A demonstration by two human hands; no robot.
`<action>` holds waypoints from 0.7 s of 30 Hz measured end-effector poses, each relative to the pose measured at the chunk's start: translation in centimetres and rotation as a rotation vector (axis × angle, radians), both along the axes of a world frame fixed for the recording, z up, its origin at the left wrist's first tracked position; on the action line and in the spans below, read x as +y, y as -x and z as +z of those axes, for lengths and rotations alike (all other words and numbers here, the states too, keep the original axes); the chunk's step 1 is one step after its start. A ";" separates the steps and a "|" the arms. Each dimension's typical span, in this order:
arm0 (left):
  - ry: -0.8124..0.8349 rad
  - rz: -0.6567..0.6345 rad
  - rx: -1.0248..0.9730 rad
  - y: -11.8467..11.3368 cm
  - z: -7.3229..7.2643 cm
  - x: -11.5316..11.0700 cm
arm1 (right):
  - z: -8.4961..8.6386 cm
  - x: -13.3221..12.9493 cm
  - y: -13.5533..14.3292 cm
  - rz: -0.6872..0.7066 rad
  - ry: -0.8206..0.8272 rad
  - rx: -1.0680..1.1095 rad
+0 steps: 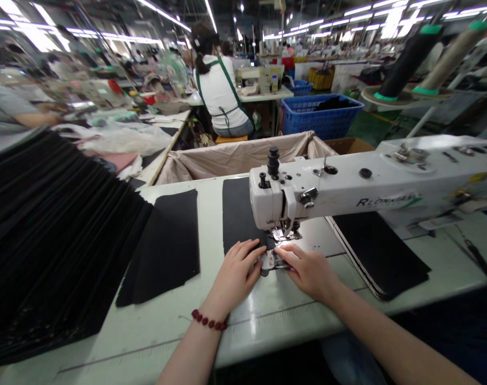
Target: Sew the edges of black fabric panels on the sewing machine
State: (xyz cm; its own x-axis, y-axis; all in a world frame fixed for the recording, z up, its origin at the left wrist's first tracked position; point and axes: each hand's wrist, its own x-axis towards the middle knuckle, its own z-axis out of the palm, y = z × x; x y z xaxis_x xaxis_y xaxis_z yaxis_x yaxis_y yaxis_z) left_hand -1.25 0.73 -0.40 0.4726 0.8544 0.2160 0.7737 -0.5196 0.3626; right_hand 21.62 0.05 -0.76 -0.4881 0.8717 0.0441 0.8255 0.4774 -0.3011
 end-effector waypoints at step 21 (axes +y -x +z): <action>-0.001 0.039 0.082 -0.1 -1.0 0.6 | -0.2 0.0 0.0 0.006 0.003 0.045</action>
